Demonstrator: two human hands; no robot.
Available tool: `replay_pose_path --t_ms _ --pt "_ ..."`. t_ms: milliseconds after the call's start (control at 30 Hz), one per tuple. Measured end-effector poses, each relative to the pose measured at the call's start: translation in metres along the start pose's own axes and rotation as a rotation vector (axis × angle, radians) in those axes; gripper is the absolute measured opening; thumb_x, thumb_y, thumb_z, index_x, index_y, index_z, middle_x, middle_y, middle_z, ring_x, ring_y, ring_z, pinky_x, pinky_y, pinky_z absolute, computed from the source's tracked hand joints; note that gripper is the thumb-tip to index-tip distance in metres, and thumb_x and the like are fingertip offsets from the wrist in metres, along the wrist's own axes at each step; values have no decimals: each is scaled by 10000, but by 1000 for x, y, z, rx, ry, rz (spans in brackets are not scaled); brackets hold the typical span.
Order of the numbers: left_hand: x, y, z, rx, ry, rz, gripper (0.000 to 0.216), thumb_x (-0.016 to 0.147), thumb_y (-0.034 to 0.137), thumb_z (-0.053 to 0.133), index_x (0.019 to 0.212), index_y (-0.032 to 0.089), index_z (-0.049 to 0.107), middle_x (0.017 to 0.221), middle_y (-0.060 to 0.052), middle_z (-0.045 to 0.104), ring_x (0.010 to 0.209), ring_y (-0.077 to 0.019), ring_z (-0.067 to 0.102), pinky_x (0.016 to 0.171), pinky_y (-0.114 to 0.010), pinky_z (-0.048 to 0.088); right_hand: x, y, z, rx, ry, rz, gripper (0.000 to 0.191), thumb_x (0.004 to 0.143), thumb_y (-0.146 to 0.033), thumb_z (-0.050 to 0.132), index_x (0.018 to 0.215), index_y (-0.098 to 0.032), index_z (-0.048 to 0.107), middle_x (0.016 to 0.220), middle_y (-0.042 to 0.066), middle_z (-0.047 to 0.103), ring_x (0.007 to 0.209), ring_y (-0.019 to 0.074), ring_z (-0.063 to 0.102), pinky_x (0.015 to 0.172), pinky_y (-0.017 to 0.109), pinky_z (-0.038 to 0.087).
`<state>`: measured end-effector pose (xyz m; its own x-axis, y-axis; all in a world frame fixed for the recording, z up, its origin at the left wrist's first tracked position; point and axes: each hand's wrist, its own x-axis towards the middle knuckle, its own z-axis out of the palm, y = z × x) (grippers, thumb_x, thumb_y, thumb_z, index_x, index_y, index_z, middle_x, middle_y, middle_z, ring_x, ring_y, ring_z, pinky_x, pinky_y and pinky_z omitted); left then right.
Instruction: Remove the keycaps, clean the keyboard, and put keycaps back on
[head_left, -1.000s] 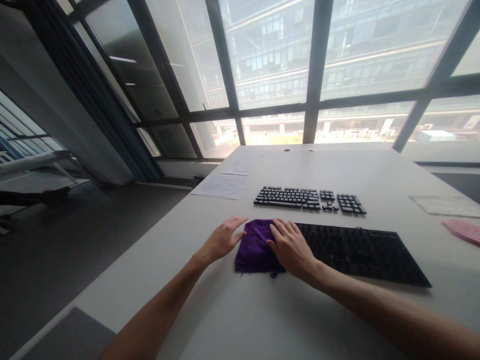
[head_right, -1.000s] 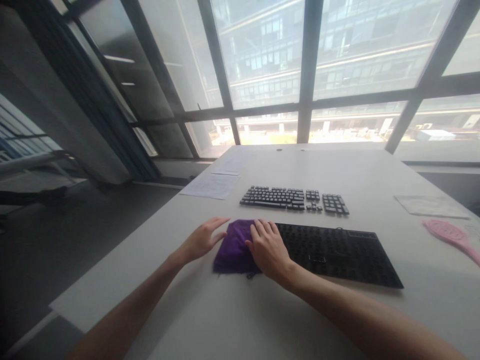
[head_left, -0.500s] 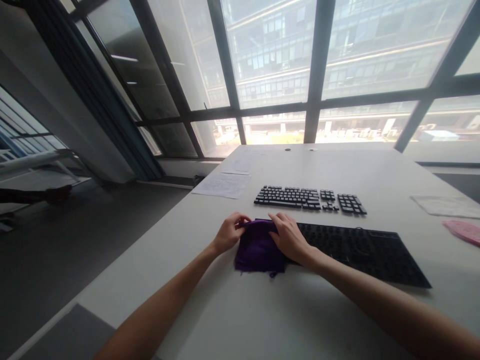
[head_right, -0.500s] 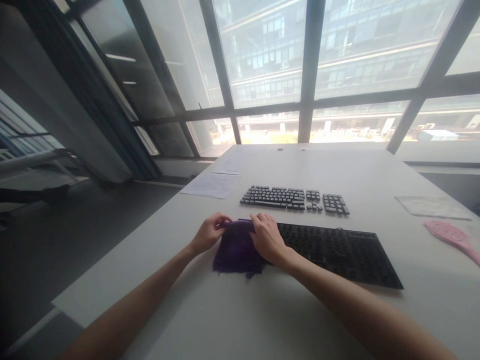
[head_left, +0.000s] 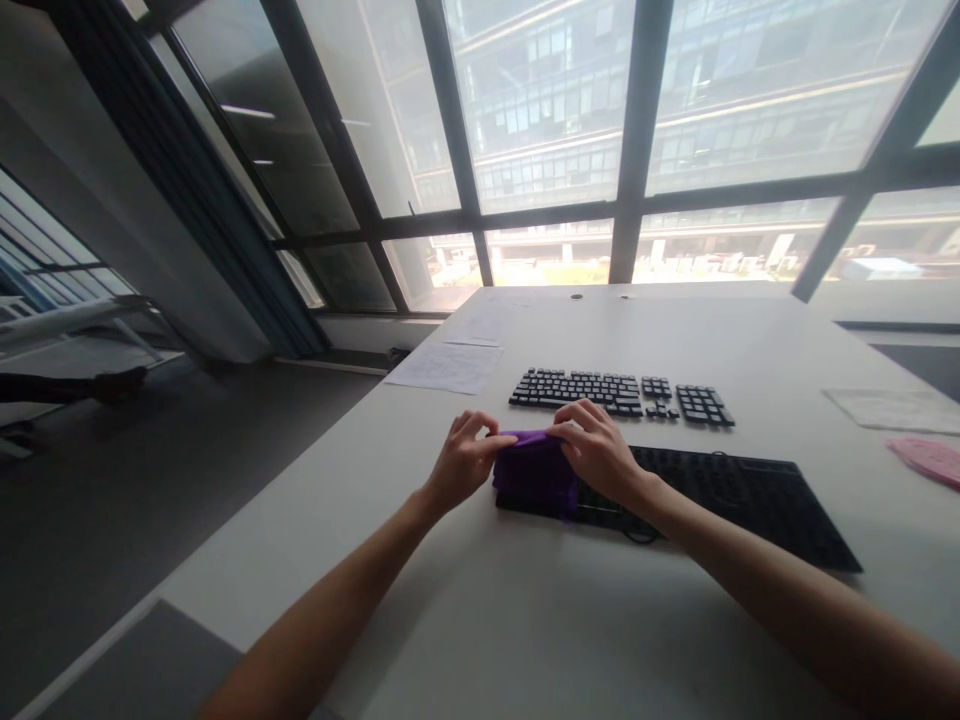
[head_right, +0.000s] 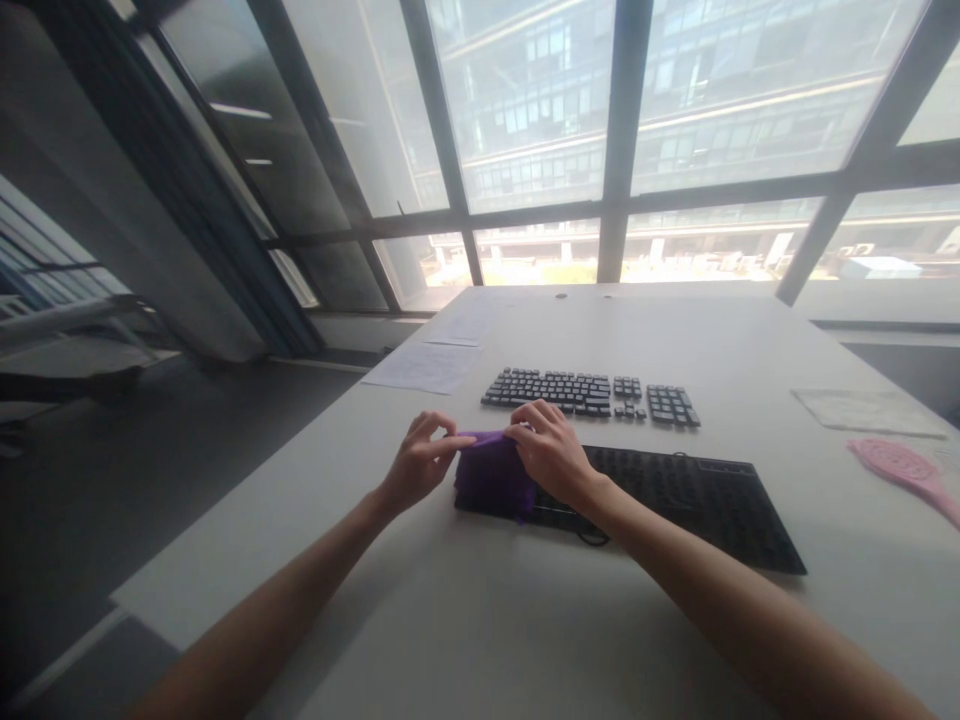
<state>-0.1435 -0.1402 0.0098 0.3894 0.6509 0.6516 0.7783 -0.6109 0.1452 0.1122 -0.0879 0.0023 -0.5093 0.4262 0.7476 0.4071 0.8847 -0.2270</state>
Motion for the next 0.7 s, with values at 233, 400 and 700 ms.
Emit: replay_pose_path --t_ms 233,400,700 --pt "-5 7 -23 -174 -410 62 233 903 180 613 1097 242 724 1243 -69 653 1245 -249 550 1081 -450 436 -16 -13 -8 49 -289 -55 99 889 -270 648 873 -211 726 978 65 683 966 229 567 939 431 424" --pt "-6 8 -16 -240 -436 59 584 880 364 703 1419 225 527 1453 -118 538 1412 -282 420 1152 -481 397 -20 -22 0 -2 -300 7 408 884 -364 680 1251 -190 636 1229 122 641 1105 279 552 969 451 441" --pt "-21 17 7 -159 -492 107 635 830 306 762 1417 249 527 1457 -81 541 1384 -259 470 1186 -460 378 -30 -36 17 -113 -344 80 120 892 -226 681 1005 -231 720 1103 79 683 1061 262 562 929 423 457"
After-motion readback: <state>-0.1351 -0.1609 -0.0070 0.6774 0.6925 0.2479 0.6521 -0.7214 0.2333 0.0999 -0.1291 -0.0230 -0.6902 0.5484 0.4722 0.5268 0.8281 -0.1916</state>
